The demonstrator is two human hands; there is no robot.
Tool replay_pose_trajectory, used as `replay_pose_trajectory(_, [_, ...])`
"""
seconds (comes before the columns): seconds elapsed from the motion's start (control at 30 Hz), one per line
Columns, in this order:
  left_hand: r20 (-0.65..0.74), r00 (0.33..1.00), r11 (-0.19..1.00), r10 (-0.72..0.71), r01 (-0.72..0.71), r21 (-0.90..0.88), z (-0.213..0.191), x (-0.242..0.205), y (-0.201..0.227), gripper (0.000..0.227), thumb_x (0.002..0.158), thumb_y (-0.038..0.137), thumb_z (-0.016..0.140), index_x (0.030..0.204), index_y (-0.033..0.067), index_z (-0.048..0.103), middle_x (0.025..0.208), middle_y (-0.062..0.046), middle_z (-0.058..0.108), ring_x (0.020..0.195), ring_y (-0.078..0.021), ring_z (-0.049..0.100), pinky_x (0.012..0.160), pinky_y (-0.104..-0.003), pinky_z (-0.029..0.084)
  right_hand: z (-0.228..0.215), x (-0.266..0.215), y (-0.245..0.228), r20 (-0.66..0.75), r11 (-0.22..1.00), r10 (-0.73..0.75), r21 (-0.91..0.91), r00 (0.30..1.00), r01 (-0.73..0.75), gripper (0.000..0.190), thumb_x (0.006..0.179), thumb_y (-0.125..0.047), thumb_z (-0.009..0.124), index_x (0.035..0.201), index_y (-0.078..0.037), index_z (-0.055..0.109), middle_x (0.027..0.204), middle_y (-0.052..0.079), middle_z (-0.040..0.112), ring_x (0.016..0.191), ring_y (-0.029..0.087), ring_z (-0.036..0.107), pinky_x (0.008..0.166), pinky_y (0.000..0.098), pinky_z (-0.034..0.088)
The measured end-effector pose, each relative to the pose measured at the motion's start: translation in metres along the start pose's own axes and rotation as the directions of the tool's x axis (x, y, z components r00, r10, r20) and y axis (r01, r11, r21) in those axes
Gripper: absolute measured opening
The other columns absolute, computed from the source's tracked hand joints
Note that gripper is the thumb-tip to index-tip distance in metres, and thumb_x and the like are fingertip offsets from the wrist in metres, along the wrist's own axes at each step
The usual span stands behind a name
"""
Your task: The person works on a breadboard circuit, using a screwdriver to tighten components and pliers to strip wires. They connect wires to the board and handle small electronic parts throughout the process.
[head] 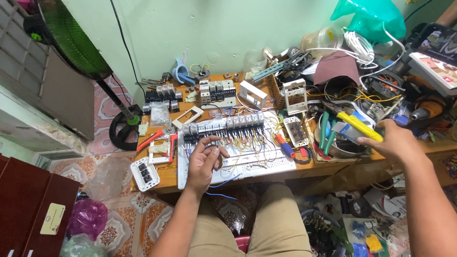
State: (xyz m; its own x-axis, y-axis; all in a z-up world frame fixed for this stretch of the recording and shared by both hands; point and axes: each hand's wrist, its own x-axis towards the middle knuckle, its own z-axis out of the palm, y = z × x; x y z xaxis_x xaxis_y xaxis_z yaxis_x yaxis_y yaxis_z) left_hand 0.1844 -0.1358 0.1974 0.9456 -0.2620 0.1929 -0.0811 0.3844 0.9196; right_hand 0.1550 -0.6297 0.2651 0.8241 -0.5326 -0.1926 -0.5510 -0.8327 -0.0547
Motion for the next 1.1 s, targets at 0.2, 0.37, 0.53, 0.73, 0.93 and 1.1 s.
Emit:
replay_pose_trajectory(0.2, [-0.013,1.000,1.000,0.006,-0.006,0.002,-0.003,0.017,-0.007,0.025,0.103,0.011,0.055,0.128,0.0054,0.056,0.087,-0.014,0.072,0.057,-0.0082,0.041,0.056,-0.022,0.037,-0.017,-0.015,-0.001,-0.013,0.998,0.067,0.024,0.998,-0.066,0.072,0.084,-0.058,0.078,0.142,-0.019,0.062,0.119,0.020,0.076,0.091,0.038,0.076,0.068,0.0480,0.060])
replay_pose_trajectory(0.37, [-0.007,1.000,0.999,0.026,-0.026,0.036,-0.014,0.019,-0.003,0.029,0.102,0.013,0.058,0.130,0.0043,0.056,0.089,-0.013,0.072,0.058,-0.0073,0.041,0.056,-0.020,0.038,-0.002,-0.032,0.023,-0.258,0.998,-0.019,0.058,0.966,0.035,0.071,0.084,-0.065,0.075,0.137,-0.018,0.072,0.111,0.021,0.081,0.092,0.038,0.076,0.077,0.0468,0.053])
replay_pose_trajectory(0.53, [-0.032,0.999,0.999,0.013,-0.014,-0.034,-0.017,0.021,0.001,0.027,0.103,0.010,0.056,0.129,0.0039,0.056,0.088,-0.014,0.071,0.059,-0.0084,0.042,0.057,-0.021,0.039,0.017,-0.092,-0.017,-0.147,0.419,-0.084,0.892,0.986,0.169,0.062,0.089,-0.044,0.064,0.134,-0.004,0.049,0.095,0.015,0.057,0.079,0.031,0.057,0.067,0.0458,0.049])
replay_pose_trajectory(0.73, [0.018,0.996,0.994,0.085,-0.086,0.064,-0.009,0.012,0.011,0.024,0.103,0.011,0.057,0.127,0.0074,0.057,0.089,-0.010,0.074,0.058,-0.0070,0.043,0.054,-0.021,0.038,0.080,-0.102,-0.075,0.096,0.311,-0.403,0.950,0.910,0.037,0.039,0.095,-0.037,0.061,0.079,-0.003,0.073,0.083,0.016,0.075,0.081,0.032,0.073,0.085,0.0542,0.058])
replay_pose_trajectory(0.93, [0.041,0.989,0.986,0.143,-0.146,0.078,-0.009,-0.007,0.022,0.025,0.104,0.013,0.056,0.128,0.0063,0.056,0.090,-0.012,0.073,0.056,-0.0077,0.036,0.053,-0.024,0.034,0.079,-0.118,-0.130,0.131,0.654,-0.478,0.713,0.868,0.253,0.037,0.087,-0.035,0.067,0.100,-0.004,0.084,0.093,0.008,0.080,0.087,0.019,0.070,0.080,0.0337,0.053])
replay_pose_trajectory(1.1, [0.054,0.980,0.972,0.189,-0.195,0.129,-0.006,-0.015,0.035,0.022,0.105,0.013,0.054,0.126,0.0063,0.056,0.095,-0.010,0.073,0.055,-0.0058,0.035,0.052,-0.021,0.034,0.061,-0.121,-0.152,-0.055,0.621,-0.760,0.231,0.647,0.749,0.041,0.090,-0.038,0.057,0.126,-0.022,0.048,0.119,0.005,0.063,0.085,0.031,0.069,0.068,0.0479,0.055])
